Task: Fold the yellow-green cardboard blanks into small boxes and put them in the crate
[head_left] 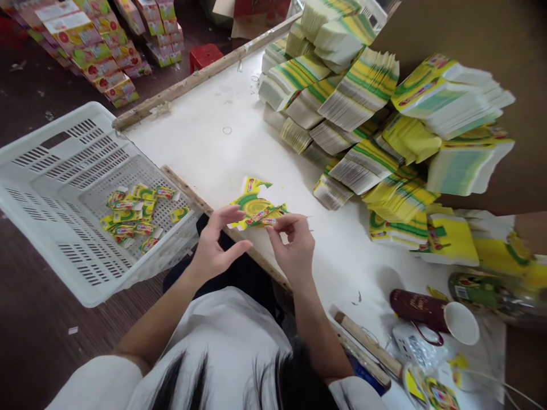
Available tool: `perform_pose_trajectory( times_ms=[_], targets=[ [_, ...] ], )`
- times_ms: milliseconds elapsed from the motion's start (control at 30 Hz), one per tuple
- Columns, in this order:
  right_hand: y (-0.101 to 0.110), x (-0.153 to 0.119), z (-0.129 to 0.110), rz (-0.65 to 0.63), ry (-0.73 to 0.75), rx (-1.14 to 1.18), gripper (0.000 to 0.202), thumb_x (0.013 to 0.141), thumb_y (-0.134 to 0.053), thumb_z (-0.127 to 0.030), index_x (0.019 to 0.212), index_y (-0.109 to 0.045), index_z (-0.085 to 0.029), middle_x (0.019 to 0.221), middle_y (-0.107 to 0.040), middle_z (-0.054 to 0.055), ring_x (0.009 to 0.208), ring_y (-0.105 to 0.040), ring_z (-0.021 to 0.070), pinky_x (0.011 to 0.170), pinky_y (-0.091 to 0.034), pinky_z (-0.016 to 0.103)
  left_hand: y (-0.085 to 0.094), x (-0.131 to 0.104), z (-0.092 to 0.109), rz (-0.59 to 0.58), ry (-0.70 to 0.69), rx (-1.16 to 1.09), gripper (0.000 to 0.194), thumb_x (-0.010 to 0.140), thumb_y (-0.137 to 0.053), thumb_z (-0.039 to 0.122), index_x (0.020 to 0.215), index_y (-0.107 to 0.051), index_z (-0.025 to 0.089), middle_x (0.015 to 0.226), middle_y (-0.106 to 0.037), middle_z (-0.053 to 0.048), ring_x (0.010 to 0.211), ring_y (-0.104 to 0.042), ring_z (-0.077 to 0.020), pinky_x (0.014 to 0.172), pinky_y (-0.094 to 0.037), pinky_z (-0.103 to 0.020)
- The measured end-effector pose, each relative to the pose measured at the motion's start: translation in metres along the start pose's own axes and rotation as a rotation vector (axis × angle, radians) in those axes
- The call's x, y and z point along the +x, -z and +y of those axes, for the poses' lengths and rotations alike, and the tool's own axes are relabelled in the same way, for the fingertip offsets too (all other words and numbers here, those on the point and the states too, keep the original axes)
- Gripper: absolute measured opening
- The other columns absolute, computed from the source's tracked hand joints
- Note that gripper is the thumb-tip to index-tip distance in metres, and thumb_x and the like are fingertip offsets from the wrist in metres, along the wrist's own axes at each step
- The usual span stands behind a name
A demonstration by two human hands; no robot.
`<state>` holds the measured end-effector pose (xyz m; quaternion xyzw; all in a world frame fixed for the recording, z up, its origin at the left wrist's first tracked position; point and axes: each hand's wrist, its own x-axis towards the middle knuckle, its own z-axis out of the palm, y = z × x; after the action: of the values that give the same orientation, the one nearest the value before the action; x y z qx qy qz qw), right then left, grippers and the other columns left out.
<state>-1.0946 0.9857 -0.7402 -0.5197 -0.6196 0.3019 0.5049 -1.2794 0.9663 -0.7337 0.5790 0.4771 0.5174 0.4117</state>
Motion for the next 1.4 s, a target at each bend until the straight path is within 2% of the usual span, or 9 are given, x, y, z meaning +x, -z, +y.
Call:
perform_pose_trajectory(
  times_ms=[167, 300, 367, 633, 867, 933, 1033, 1200, 1400],
  targets=[
    [0.013, 0.012, 0.005, -0.029, 0.106, -0.199, 0.013, 0.092, -0.063, -0.022, 0.104, -0.061, -0.023, 0.095, -0.065, 0.004, 0.085, -0.065, 0.0182, 0.077, -0.059, 0.036, -0.008, 0.011, -0.005, 0.151, -0.052, 0.445, 0.043, 0.085, -0.074, 0.037, 0.120, -0.056, 0.019, 0.121, -0.058, -0.011, 0.118, -0.056, -0.0261, 0.106, -0.046, -0.046],
    [0.016, 0.036, 0.024, -0.170, 0.178, -0.196, 0.037, 0.091, -0.064, -0.025, 0.128, -0.057, -0.025, 0.119, -0.067, 0.009, 0.111, -0.064, 0.0247, 0.094, -0.057, 0.044, -0.002, 0.016, -0.022, 0.090, -0.017, 0.642, 0.077, 0.072, -0.085, 0.044, 0.134, -0.048, 0.018, 0.138, -0.049, -0.017, 0.133, -0.046, -0.0341, 0.113, -0.038, -0.053],
    [0.010, 0.044, 0.034, -0.309, 0.174, -0.240, 0.044, 0.091, -0.063, -0.023, 0.134, -0.055, -0.025, 0.125, -0.066, 0.010, 0.117, -0.061, 0.0278, 0.099, -0.054, 0.049, -0.001, 0.016, -0.030, 0.044, 0.022, 0.632, 0.069, 0.075, -0.083, 0.039, 0.133, -0.050, 0.020, 0.131, -0.055, -0.014, 0.126, -0.052, -0.0310, 0.109, -0.043, -0.049],
    [-0.003, 0.041, 0.037, -0.347, 0.113, -0.335, 0.029, 0.086, -0.063, -0.014, 0.115, -0.065, -0.022, 0.106, -0.064, 0.012, 0.102, -0.057, 0.0305, 0.093, -0.052, 0.051, 0.003, 0.018, -0.034, 0.033, 0.000, 0.525, 0.033, 0.087, -0.070, 0.024, 0.119, -0.061, 0.022, 0.119, -0.063, -0.008, 0.115, -0.060, -0.0236, 0.102, -0.049, -0.040],
    [0.016, 0.024, 0.000, -0.191, -0.127, 0.285, 0.028, 0.079, -0.077, -0.019, 0.095, -0.055, -0.025, 0.084, -0.060, -0.003, 0.072, -0.059, 0.0136, 0.067, -0.052, 0.027, -0.005, 0.006, -0.014, 0.210, -0.292, -0.017, 0.082, 0.076, -0.079, 0.057, 0.145, -0.045, 0.028, 0.139, -0.053, -0.012, 0.126, -0.055, -0.0277, 0.102, -0.049, -0.040],
    [0.010, 0.011, -0.014, -0.262, -0.155, 0.393, 0.028, 0.079, -0.078, -0.019, 0.093, -0.055, -0.024, 0.083, -0.058, -0.004, 0.071, -0.058, 0.0118, 0.066, -0.051, 0.025, -0.014, 0.000, -0.002, 0.144, -0.217, -0.217, 0.094, 0.070, -0.078, 0.068, 0.148, -0.041, 0.029, 0.143, -0.050, -0.013, 0.129, -0.053, -0.0301, 0.106, -0.048, -0.043],
    [-0.008, -0.013, -0.035, -0.361, -0.146, 0.461, 0.021, 0.085, -0.074, -0.023, 0.084, -0.053, -0.023, 0.078, -0.056, -0.004, 0.068, -0.055, 0.0111, 0.063, -0.049, 0.024, -0.023, -0.002, 0.022, 0.094, -0.054, -0.473, 0.067, 0.082, -0.064, 0.070, 0.132, -0.056, 0.027, 0.121, -0.062, -0.010, 0.115, -0.060, -0.0268, 0.101, -0.052, -0.043],
    [-0.026, -0.033, -0.062, -0.317, 0.041, 0.479, 0.014, 0.089, -0.070, -0.022, 0.086, -0.057, -0.023, 0.085, -0.061, 0.000, 0.083, -0.059, 0.0151, 0.076, -0.052, 0.029, -0.024, 0.015, 0.057, 0.329, -0.030, -0.580, 0.046, 0.084, -0.055, 0.070, 0.091, -0.056, 0.024, 0.069, -0.042, 0.001, 0.060, -0.046, -0.0143, 0.063, -0.049, -0.031],
    [-0.026, -0.030, -0.053, -0.297, -0.037, 0.377, 0.025, 0.085, -0.075, -0.028, 0.103, -0.059, -0.025, 0.090, -0.064, -0.001, 0.080, -0.063, 0.0143, 0.071, -0.056, 0.026, -0.022, 0.016, 0.040, 0.361, 0.025, -0.480, 0.068, 0.067, -0.056, 0.091, 0.091, -0.051, 0.027, 0.076, -0.042, 0.002, 0.062, -0.045, -0.0144, 0.063, -0.048, -0.031]
  ],
)
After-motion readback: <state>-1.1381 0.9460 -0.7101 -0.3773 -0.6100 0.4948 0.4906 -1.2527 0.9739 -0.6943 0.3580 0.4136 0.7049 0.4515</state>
